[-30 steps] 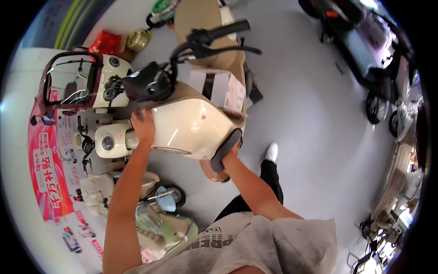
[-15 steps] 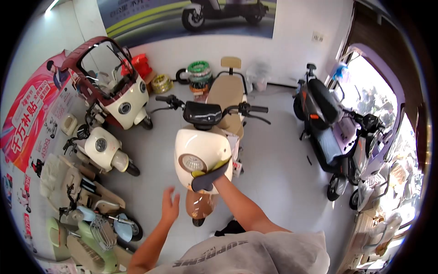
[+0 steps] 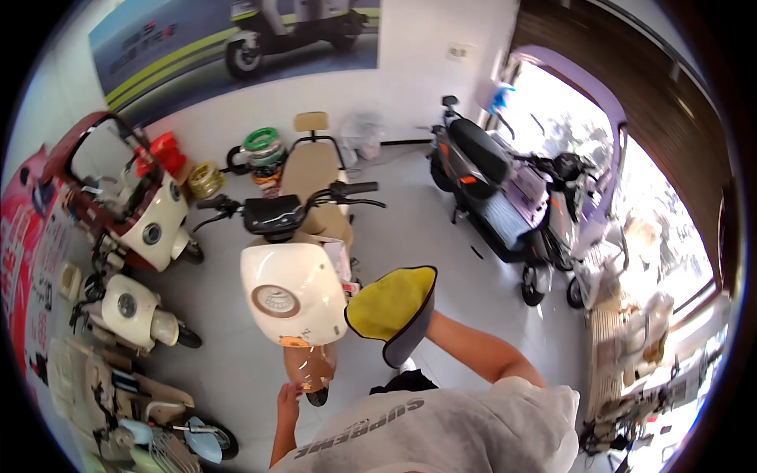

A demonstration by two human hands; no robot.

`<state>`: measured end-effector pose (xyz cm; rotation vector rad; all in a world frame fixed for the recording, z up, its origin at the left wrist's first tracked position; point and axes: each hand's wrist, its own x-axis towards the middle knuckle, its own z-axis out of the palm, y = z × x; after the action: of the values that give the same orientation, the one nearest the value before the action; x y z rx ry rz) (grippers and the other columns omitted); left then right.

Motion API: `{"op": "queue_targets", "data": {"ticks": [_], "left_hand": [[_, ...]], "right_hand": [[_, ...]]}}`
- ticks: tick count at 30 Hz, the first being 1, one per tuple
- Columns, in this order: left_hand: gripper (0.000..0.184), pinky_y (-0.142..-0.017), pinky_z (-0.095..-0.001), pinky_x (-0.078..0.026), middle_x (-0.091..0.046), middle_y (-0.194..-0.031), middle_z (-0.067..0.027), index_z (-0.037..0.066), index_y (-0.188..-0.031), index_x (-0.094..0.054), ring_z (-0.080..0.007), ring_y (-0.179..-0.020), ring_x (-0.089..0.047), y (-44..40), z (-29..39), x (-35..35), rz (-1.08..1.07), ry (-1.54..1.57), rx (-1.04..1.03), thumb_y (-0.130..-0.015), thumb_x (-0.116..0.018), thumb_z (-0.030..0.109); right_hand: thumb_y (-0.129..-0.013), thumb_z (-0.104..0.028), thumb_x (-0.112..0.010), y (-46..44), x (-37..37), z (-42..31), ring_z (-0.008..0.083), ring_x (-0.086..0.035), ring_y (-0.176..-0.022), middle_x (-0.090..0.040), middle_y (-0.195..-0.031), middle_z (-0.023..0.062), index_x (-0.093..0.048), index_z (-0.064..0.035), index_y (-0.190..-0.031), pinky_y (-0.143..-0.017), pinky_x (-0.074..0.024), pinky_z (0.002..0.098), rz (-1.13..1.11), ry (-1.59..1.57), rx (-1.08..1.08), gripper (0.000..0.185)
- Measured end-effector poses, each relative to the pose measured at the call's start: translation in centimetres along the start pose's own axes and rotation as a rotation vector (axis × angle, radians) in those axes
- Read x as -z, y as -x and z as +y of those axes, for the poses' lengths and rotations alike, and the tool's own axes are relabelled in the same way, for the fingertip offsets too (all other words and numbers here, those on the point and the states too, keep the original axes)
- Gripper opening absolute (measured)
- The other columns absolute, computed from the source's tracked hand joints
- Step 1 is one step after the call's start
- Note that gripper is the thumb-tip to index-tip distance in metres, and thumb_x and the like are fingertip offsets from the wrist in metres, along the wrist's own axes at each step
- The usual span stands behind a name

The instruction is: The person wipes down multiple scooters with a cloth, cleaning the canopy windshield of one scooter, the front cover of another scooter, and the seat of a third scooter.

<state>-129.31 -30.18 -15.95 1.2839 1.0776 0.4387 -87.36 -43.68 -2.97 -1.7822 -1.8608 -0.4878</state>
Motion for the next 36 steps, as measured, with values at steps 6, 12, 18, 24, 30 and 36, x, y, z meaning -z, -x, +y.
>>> {"op": "queue_targets", "data": {"ticks": [6, 12, 18, 24, 30, 36], "left_hand": [[0.035, -0.081, -0.0302, -0.049, -0.069, -0.099, -0.0050, 0.004, -0.111, -0.065, -0.0148, -0.090, -0.063, -7.3, 7.2, -12.3, -0.304, -0.078, -0.163, -0.107, -0.046, 0.034], [0.037, -0.084, -0.0316, -0.052, -0.069, -0.097, -0.0089, 0.000, -0.109, -0.064, -0.0169, -0.091, -0.064, -14.9, 9.3, -25.0, -0.505, -0.286, -0.079, -0.107, -0.046, 0.033], [0.047, -0.079, -0.0335, -0.048, -0.069, -0.104, -0.0036, 0.010, -0.119, -0.062, -0.0158, -0.092, -0.065, -23.0, 11.4, -40.1, -0.780, -0.497, -0.016, -0.105, -0.043, 0.050], [0.044, -0.083, -0.0434, -0.047, -0.069, -0.107, -0.0032, 0.017, -0.122, -0.060, -0.0205, -0.096, -0.065, -35.4, 3.8, -43.4, -0.723, -0.617, 0.514, -0.100, -0.050, 0.054], [0.033, -0.077, -0.0444, -0.051, -0.070, -0.099, -0.0098, 0.011, -0.105, -0.065, -0.0267, -0.088, -0.067, -42.7, 1.0, -38.0, -0.600, -0.684, 0.709, -0.095, -0.058, 0.041], [0.028, -0.073, -0.0452, -0.051, -0.070, -0.092, -0.0132, 0.007, -0.091, -0.065, -0.0305, -0.084, -0.066, -49.9, 4.9, -42.7, -0.498, -0.644, 0.747, -0.092, -0.059, 0.034]], "right_hand": [[-0.096, -0.035, -0.055, 10.2, 4.6, 9.6, 0.0230, -0.052, -0.128, -0.055, -0.141, 0.0046, -0.050, -0.0164, -0.143, -0.108, -0.0399, 0.0372, 0.152, -0.833, -0.600, 0.051], [-0.096, -0.037, -0.058, 15.8, 15.9, 16.0, 0.0252, -0.055, -0.126, -0.058, -0.139, 0.0048, -0.052, -0.0138, -0.141, -0.106, -0.0423, 0.0404, 0.100, 0.286, -0.639, 0.052], [-0.098, -0.036, -0.056, 27.3, 18.5, 25.8, 0.0257, -0.054, -0.127, -0.058, -0.140, 0.0067, -0.052, -0.0104, -0.141, -0.107, -0.0418, 0.0411, 0.745, -0.713, -1.007, 0.050], [-0.099, -0.035, -0.055, 29.4, 22.1, 33.0, 0.0253, -0.053, -0.128, -0.057, -0.139, 0.0068, -0.052, -0.0090, -0.141, -0.108, -0.0414, 0.0406, 1.017, -1.016, -1.022, 0.049], [-0.100, -0.035, -0.053, 29.4, 21.1, 40.6, 0.0249, -0.053, -0.128, -0.056, -0.139, 0.0070, -0.051, -0.0075, -0.141, -0.108, -0.0410, 0.0401, 1.198, -1.236, -0.963, 0.049], [-0.102, -0.035, -0.052, 26.8, 16.4, 51.0, 0.0245, -0.052, -0.129, -0.056, -0.138, 0.0072, -0.051, -0.0061, -0.141, -0.109, -0.0406, 0.0396, 1.333, -1.477, -0.863, 0.048]]}}
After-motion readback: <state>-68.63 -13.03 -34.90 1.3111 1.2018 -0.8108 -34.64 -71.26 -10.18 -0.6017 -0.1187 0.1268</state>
